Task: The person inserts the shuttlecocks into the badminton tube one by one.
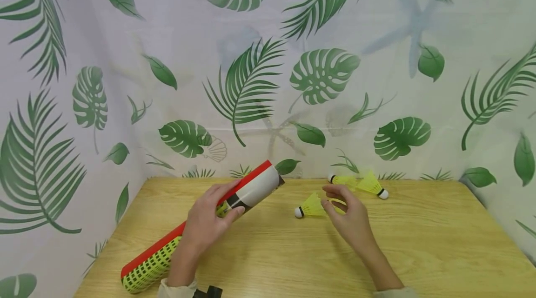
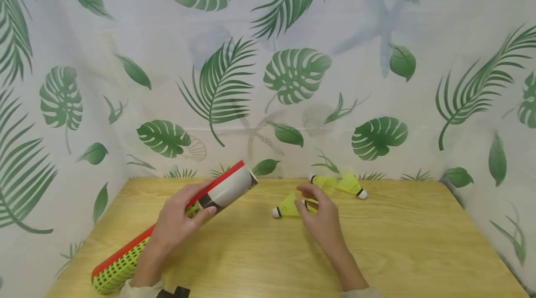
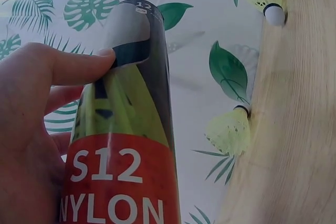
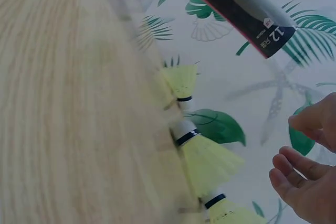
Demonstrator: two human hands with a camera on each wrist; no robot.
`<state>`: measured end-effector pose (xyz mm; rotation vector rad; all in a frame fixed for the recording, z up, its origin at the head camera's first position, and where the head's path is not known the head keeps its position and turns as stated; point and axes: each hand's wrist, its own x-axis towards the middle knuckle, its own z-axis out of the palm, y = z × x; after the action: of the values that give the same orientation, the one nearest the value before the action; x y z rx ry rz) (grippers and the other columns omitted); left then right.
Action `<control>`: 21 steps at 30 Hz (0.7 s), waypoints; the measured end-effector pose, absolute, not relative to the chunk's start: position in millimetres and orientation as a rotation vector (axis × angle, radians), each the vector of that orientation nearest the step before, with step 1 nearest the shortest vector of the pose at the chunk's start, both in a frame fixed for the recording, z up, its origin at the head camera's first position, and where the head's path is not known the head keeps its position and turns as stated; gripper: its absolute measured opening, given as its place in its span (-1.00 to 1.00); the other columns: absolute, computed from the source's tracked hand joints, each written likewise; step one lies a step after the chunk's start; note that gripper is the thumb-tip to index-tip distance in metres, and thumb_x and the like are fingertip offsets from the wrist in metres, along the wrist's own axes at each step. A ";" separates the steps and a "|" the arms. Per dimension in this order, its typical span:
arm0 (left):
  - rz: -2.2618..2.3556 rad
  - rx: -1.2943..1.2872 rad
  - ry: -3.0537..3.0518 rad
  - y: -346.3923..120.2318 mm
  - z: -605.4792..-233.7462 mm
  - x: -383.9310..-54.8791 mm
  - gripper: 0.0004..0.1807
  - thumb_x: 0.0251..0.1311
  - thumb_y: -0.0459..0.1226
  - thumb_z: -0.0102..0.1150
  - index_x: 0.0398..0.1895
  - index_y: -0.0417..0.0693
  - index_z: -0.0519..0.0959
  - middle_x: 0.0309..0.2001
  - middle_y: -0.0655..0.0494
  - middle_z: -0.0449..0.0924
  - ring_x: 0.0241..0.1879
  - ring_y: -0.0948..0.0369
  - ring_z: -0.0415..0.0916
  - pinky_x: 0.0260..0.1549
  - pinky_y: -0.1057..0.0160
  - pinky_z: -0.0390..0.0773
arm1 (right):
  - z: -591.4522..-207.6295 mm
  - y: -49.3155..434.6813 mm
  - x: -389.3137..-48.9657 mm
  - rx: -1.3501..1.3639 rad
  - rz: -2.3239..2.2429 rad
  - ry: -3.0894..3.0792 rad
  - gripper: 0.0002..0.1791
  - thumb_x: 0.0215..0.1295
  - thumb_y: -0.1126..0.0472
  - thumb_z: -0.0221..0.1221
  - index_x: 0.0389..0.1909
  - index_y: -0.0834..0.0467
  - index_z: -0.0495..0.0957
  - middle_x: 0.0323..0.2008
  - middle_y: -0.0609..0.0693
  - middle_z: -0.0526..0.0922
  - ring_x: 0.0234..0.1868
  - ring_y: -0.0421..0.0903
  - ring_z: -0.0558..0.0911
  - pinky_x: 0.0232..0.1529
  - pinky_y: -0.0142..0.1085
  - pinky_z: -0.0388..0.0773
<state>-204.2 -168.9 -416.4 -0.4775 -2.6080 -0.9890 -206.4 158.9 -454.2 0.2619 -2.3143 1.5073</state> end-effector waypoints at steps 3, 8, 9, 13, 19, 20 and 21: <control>-0.967 -0.456 -2.617 -172.5 -418.0 -206.2 -0.32 0.21 -0.07 0.45 0.42 0.32 0.49 0.13 0.15 0.60 -0.09 0.14 0.56 -0.21 0.10 0.55 | -463.5 157.2 -209.8 0.238 1.494 -2.366 -0.69 0.41 0.37 0.25 0.13 0.22 0.59 0.09 0.15 0.66 0.14 0.12 0.62 0.13 -0.02 0.58; -0.948 -0.434 -2.629 -177.1 -420.0 -209.0 -0.32 0.21 -0.07 0.45 0.42 0.33 0.49 0.14 0.14 0.60 -0.06 0.13 0.57 -0.19 0.08 0.55 | -474.8 153.2 -213.8 0.222 1.460 -2.426 -0.64 0.37 0.45 0.24 0.16 0.24 0.57 0.10 0.23 0.64 0.15 0.20 0.62 0.12 0.09 0.56; -0.947 -0.430 -2.631 -177.8 -420.2 -209.3 -0.32 0.21 -0.07 0.45 0.42 0.33 0.49 0.14 0.14 0.61 -0.06 0.12 0.58 -0.19 0.08 0.55 | -476.6 152.6 -214.5 0.221 1.456 -2.434 -0.64 0.36 0.46 0.23 0.16 0.24 0.57 0.10 0.23 0.64 0.15 0.21 0.62 0.12 0.09 0.56; -0.938 -0.418 -2.637 -180.1 -421.7 -210.5 -0.33 0.21 -0.06 0.44 0.42 0.32 0.50 0.14 0.11 0.61 -0.05 0.10 0.58 -0.19 0.07 0.55 | -483.5 150.0 -216.6 0.204 1.456 -2.460 -0.65 0.36 0.47 0.21 0.14 0.25 0.59 0.10 0.24 0.65 0.15 0.21 0.63 0.13 0.06 0.57; -0.937 -0.397 -2.651 -183.1 -424.7 -210.3 -0.32 0.19 -0.09 0.46 0.42 0.29 0.50 0.12 0.10 0.61 -0.05 0.09 0.57 -0.19 0.06 0.56 | -492.2 146.8 -216.7 0.186 1.460 -2.498 -0.69 0.34 0.46 0.23 0.07 0.22 0.64 0.07 0.21 0.68 0.10 0.19 0.66 0.09 0.00 0.59; -0.937 -0.392 -2.654 -183.5 -425.3 -210.3 -0.31 0.19 -0.09 0.46 0.42 0.31 0.50 0.12 0.11 0.61 -0.05 0.10 0.57 -0.18 0.06 0.55 | -493.5 146.3 -217.1 0.186 1.463 -2.496 -0.71 0.33 0.47 0.24 0.04 0.23 0.65 0.05 0.19 0.69 0.07 0.16 0.67 0.06 -0.04 0.61; -0.934 -0.385 -2.657 -183.8 -425.8 -210.3 -0.31 0.19 -0.08 0.46 0.42 0.33 0.50 0.12 0.12 0.61 -0.05 0.10 0.57 -0.18 0.05 0.55 | -494.5 145.8 -217.6 0.183 1.466 -2.492 -0.73 0.32 0.48 0.25 0.01 0.23 0.66 0.01 0.16 0.70 0.02 0.12 0.69 0.03 -0.10 0.63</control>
<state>-210.3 -183.8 -425.8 -0.3852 -2.6574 -0.9345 -217.6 145.8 -494.5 0.1827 -2.4921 1.4656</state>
